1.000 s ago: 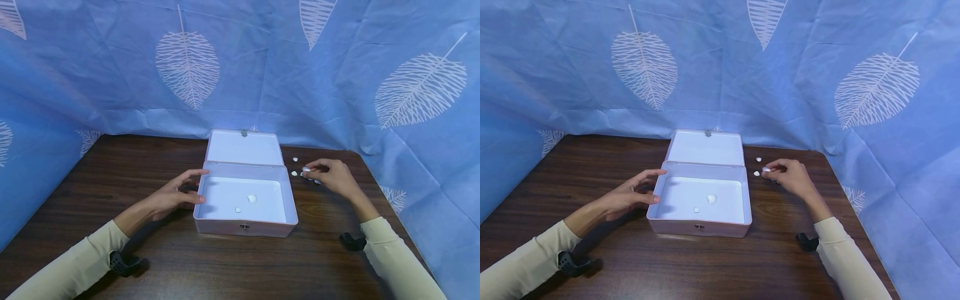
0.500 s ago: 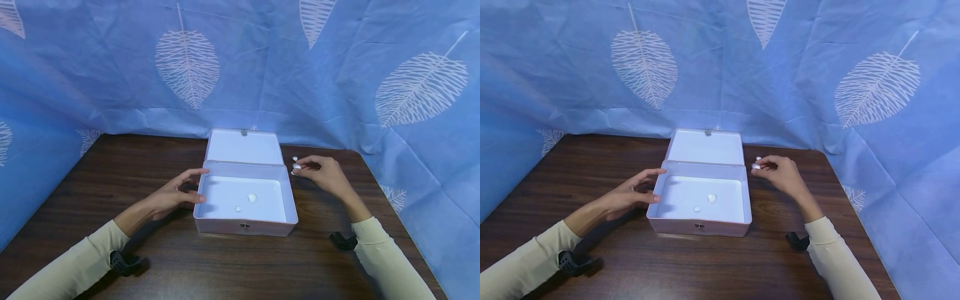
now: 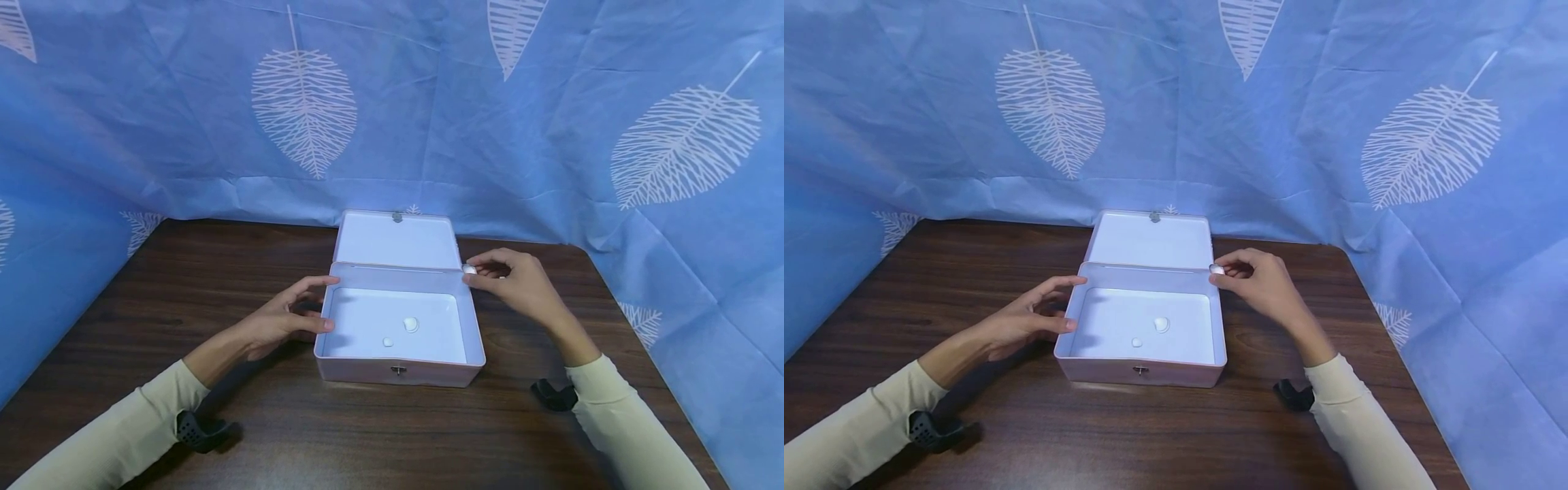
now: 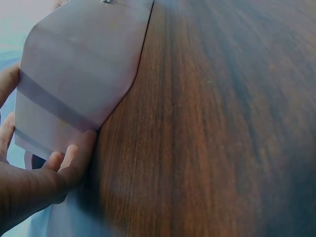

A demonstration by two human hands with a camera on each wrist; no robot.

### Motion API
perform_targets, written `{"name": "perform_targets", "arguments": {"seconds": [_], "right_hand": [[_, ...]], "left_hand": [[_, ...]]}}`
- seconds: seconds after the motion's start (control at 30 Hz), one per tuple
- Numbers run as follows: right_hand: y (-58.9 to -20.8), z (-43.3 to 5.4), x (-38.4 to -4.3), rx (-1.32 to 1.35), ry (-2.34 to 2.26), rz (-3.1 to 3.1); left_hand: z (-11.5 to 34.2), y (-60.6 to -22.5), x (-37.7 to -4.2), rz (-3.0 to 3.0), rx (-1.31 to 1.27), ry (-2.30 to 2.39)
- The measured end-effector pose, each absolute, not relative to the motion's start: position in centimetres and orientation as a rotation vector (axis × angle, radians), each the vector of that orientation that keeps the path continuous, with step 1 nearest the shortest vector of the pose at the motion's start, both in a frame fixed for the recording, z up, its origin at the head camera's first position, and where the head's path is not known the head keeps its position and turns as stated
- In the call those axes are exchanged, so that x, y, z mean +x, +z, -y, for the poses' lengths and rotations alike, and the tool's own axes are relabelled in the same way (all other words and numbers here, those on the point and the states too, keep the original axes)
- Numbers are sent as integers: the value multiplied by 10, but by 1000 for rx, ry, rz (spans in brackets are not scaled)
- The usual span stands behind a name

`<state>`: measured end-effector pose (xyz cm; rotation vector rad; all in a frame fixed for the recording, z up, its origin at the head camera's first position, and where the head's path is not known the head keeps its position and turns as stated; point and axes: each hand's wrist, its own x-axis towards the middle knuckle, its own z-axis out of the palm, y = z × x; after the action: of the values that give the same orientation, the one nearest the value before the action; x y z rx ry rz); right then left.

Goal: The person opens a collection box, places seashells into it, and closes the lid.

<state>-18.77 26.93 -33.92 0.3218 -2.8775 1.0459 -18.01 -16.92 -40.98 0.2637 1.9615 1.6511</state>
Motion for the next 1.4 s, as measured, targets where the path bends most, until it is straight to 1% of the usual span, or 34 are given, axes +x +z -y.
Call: {"name": "perform_targets", "arguments": {"seconds": [0.23, 0.43, 0.87, 1.1, 1.4], "right_hand": [[-336, -248, -186, 408, 1038, 2869], [-339, -231, -189, 506, 1046, 2864], [-349, -202, -191, 632, 1097, 2905], [-353, -200, -189, 646, 1119, 2928], [-350, -222, -186, 596, 1091, 2880]], "left_hand": [[170, -411, -180, -1962, 278, 1651], [171, -412, -180, -1960, 289, 1653], [171, -410, -180, -1967, 310, 1652], [171, -409, -181, -1973, 338, 1642], [172, -410, -182, -1980, 354, 1631]]}}
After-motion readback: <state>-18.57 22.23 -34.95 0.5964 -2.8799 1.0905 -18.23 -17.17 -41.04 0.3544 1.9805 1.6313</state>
